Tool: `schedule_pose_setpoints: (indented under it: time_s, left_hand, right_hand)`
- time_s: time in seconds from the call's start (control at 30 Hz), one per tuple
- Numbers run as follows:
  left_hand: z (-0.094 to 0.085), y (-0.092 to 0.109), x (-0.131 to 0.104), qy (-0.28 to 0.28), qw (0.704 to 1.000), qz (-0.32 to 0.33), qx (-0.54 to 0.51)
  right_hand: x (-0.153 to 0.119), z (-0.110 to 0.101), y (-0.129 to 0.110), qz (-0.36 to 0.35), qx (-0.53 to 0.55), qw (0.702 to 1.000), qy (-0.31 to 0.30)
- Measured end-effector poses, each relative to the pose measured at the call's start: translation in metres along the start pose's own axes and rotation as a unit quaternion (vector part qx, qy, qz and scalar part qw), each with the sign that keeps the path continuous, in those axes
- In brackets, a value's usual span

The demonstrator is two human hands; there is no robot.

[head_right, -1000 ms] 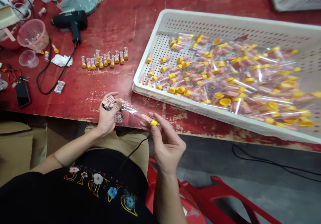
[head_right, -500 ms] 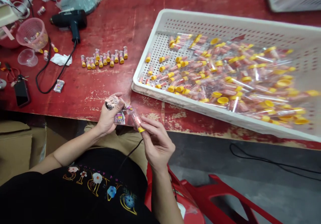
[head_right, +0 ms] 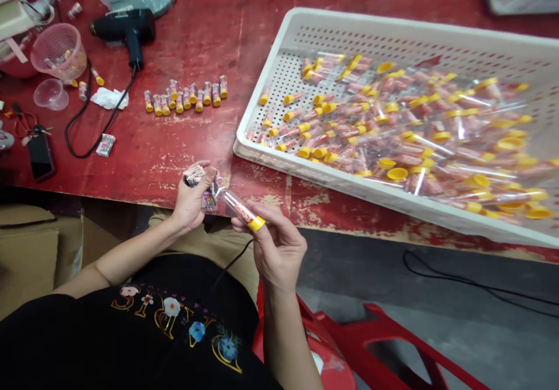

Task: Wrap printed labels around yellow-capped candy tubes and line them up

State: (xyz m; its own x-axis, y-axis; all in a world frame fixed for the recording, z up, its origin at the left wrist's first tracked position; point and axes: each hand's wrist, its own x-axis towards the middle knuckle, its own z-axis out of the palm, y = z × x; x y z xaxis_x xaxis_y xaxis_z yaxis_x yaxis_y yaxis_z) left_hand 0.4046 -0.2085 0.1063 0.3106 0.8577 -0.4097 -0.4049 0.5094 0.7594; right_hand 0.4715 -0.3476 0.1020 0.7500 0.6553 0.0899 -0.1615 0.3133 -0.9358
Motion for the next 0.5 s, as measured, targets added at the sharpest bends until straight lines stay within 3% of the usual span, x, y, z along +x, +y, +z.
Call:
schedule_pose_setpoints:
  time_s: [0.23, 0.37, 0.5]
  left_hand:
    - [0.001, 0.004, -0.002, -0.005, 0.999, 0.026, 0.023]
    - [-0.002, 0.001, -0.002, -0.022, 0.998, 0.045, 0.033]
    - [-0.007, -0.002, 0.001, -0.053, 0.995, 0.074, 0.042]
  right_hand:
    - [0.000, -0.007, -0.016, -0.061, -0.115, 0.987, -0.091]
    - [0.002, -0.004, -0.012, -0.021, -0.068, 0.997, -0.036]
    - [0.004, -0.007, -0.001, 0.076, 0.029, 0.997, 0.011]
